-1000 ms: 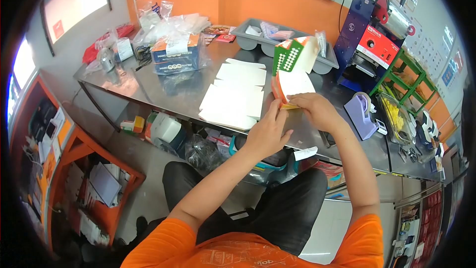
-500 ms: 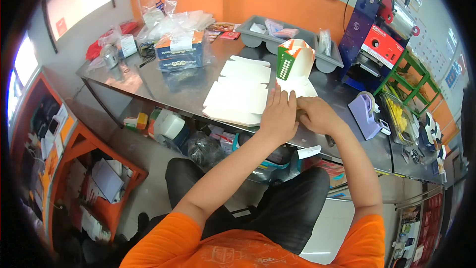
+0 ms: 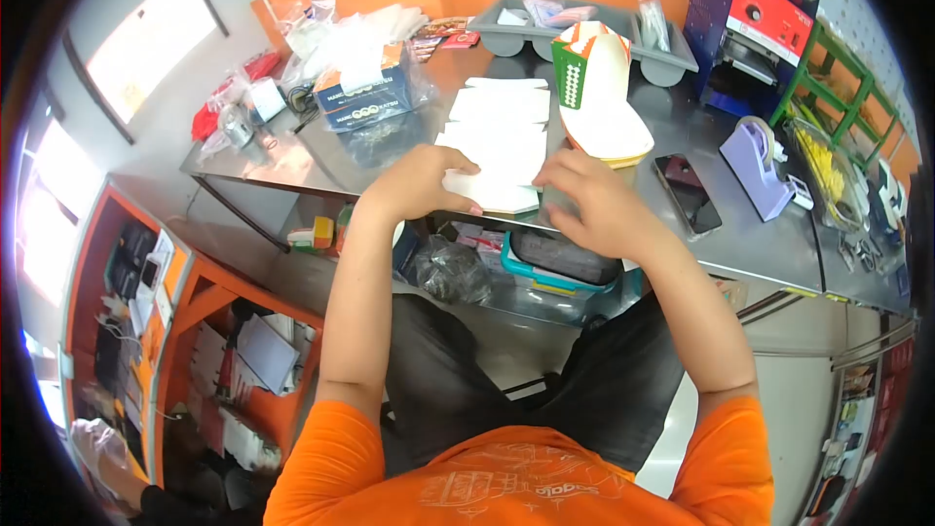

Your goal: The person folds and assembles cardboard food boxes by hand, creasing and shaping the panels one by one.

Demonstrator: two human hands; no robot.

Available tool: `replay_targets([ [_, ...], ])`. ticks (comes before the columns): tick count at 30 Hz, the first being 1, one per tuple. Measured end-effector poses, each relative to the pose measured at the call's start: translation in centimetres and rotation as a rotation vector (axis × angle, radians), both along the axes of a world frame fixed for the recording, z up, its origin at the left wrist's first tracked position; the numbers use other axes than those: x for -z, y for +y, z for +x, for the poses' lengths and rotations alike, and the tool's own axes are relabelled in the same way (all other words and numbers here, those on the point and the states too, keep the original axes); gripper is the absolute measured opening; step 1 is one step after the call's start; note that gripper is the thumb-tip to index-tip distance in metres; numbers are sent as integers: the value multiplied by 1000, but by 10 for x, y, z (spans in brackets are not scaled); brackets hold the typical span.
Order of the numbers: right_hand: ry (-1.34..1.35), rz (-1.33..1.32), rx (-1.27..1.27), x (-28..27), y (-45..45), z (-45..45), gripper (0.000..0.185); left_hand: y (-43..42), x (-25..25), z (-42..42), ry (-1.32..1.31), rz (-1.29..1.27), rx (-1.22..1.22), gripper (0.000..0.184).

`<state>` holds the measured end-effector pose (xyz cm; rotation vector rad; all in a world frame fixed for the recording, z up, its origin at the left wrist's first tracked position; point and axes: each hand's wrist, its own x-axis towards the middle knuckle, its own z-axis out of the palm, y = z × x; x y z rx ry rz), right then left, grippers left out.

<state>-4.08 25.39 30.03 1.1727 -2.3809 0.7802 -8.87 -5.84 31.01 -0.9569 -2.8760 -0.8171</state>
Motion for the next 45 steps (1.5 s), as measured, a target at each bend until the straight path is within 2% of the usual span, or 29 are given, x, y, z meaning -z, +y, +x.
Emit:
replay_targets([
  [3,-10,-15,-4,3,-4,-5,29,2,-9,0,-25,-31,14,50],
  [6,-6,-22,6,2,-1,-2,30,1,-19,2,-169,23,-31,42],
  [9,-24,-44,25,1,6,4,30,-3,-12,-5,-125,74,57,31],
  [12,-18,-79,69,-2,13,11,31,7,-24,7,98,-75,-7,25],
  [15,72,-177,132,1,15,14,32,6,-17,8,490,71,-54,23],
  [18,231,-303,252,2,9,15,37,-5,-29,4,1017,180,-51,27],
  [22,524,-411,398,-16,-13,45,52,-5,-56,53,1412,119,-40,24],
  [24,646,-413,376,-23,-31,64,55,3,-56,94,1401,-57,-31,24],
  [27,545,-130,162,-29,-50,91,45,18,-48,159,1232,-172,35,16],
  [30,428,-49,-89,-6,-56,99,39,1,-36,206,1113,-323,174,21],
  [33,355,-106,-266,13,-57,112,38,-40,5,227,1299,0,100,30],
  [35,332,-160,-375,28,-57,121,37,-39,38,224,1211,447,-177,38],
  [36,283,-188,-421,29,-55,126,37,-41,32,234,890,528,-183,30],
  [37,197,-186,-463,36,-53,132,37,-51,32,234,709,455,-88,27],
  [39,54,-205,-501,57,-50,138,33,-74,39,234,346,316,85,22],
  [42,-133,-79,-397,95,-40,124,28,-63,77,225,109,325,54,15],
  [45,-23,-15,-43,108,-30,112,26,-24,116,212,38,232,-100,12],
])
